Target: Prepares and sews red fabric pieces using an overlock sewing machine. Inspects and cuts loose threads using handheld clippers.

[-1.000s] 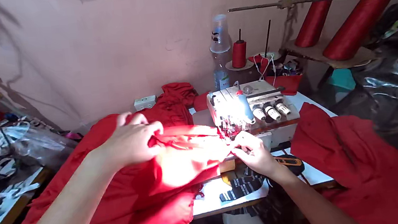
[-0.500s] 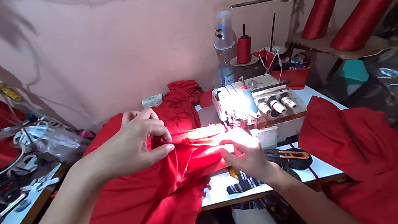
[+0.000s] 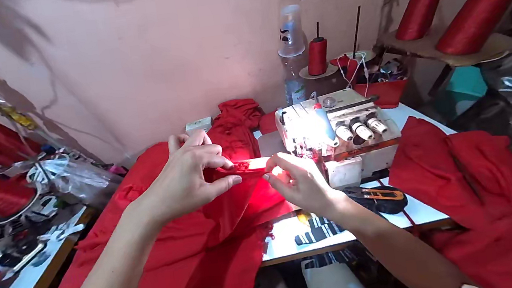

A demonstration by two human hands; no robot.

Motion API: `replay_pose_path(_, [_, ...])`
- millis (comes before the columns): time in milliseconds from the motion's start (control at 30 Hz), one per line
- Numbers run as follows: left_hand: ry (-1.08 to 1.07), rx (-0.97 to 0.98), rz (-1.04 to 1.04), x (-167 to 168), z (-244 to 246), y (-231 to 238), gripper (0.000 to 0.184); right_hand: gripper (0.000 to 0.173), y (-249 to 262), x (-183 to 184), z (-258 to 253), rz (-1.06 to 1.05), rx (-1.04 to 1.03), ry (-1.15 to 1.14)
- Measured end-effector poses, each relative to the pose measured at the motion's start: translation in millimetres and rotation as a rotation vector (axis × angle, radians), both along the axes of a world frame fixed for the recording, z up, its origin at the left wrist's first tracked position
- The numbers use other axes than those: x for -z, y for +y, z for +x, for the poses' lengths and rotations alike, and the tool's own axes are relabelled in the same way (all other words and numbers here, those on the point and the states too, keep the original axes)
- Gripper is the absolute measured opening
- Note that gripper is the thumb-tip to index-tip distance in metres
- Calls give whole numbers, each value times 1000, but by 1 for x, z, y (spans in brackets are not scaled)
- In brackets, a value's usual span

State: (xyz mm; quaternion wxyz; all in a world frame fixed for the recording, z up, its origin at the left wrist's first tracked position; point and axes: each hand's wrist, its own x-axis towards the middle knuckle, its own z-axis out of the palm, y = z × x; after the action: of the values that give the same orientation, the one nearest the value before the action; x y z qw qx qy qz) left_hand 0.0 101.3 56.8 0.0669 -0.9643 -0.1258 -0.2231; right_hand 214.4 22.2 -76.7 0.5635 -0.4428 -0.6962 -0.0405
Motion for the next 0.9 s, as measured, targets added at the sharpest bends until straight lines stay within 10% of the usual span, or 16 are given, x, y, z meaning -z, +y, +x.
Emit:
replay_pose_path(300, [-21,10,-177,-8,10,12,21,25,-9,47,51,-170,96,-19])
replay_pose_path(900, [-9,3,-189,-7,-4,25,23,18,-4,26,14,-192,115,244])
